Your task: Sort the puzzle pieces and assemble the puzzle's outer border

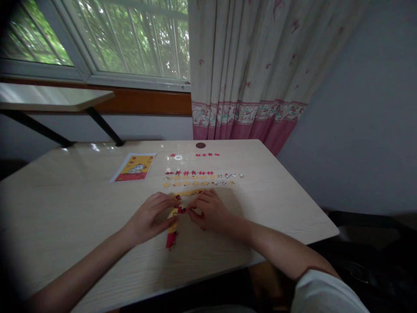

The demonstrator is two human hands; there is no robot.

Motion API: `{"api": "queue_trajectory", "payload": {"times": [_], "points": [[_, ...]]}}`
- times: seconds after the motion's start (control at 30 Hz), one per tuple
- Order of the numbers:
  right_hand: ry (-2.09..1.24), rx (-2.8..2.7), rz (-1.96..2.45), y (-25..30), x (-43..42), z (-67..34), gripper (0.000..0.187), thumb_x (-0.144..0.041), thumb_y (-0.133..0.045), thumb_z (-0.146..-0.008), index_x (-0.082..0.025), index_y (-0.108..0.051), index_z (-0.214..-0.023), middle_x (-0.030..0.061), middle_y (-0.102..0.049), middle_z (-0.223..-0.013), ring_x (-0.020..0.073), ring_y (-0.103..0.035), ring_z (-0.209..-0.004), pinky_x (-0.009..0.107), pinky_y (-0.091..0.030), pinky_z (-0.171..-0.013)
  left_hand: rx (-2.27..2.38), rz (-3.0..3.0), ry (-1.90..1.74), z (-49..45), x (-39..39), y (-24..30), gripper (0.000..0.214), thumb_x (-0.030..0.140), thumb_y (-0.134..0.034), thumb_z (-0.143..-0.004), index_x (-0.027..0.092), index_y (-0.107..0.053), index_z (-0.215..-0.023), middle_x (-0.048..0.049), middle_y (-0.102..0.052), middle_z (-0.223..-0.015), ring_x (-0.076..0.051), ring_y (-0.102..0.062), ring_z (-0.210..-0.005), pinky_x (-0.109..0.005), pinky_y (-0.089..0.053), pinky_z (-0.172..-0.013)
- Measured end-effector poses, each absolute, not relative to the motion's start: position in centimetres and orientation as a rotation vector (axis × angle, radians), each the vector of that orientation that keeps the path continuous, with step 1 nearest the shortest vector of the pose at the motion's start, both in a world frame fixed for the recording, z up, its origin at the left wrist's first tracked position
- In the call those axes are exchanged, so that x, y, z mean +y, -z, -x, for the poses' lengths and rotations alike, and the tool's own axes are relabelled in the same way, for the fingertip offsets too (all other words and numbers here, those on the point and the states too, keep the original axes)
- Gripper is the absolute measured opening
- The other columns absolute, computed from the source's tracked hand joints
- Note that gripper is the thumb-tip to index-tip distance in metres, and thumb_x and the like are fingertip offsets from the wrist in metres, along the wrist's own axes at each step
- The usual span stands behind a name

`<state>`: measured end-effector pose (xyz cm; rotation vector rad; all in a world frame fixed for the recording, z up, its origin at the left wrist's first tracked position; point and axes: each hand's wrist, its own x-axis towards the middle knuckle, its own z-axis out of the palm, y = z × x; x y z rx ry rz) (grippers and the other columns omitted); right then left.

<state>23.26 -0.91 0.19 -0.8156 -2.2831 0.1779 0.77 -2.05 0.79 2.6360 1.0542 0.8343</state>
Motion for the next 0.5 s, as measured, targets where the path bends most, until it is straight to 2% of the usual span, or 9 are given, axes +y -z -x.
{"api": "queue_trajectory", "payload": {"times": [0.17, 0.33, 0.5], "points": [[-0.244, -2.343, 0.860, -0.5, -2.6, -24.0, 0.007, -0.025, -0.058, -0.078, -0.021, -0.062, -0.073, -0.0006, -0.064, -0.071, 0.0142, -0.056, -0.074, 0.031, -0.036, -0.077, 1.088, -2.620, -0.656, 0.7, -2.2, -1.2, 0.044, 0.033, -0.056, -0.083, 0.022, -0.047, -0.125, -0.0098, -0.055, -0.119, -0.026, -0.049, -0.109, -0.043, -0.041, -0.090], [-0.316, -2.514, 0.704, 0.3, -5.0, -23.3, 0.006, -0.028, -0.058, -0.077, -0.025, -0.063, -0.077, -0.0011, -0.066, -0.073, 0.0146, -0.056, -0.077, 0.030, -0.037, -0.077, 1.035, -2.630, -0.606, 1.4, -2.6, -1.0, 0.056, 0.040, -0.061, -0.078, 0.022, -0.042, -0.127, -0.0117, -0.049, -0.129, -0.028, -0.044, -0.117, -0.044, -0.039, -0.094], [-0.320, -2.629, 0.650, 0.4, -5.7, -22.4, 0.009, -0.029, -0.055, -0.080, -0.026, -0.063, -0.078, -0.0032, -0.067, -0.070, 0.0144, -0.056, -0.075, 0.030, -0.038, -0.076, 0.994, -2.645, -0.576, 1.0, -2.9, -0.9, 0.057, 0.039, -0.064, -0.075, 0.022, -0.043, -0.125, -0.0125, -0.049, -0.128, -0.029, -0.044, -0.118, -0.045, -0.039, -0.093]]}}
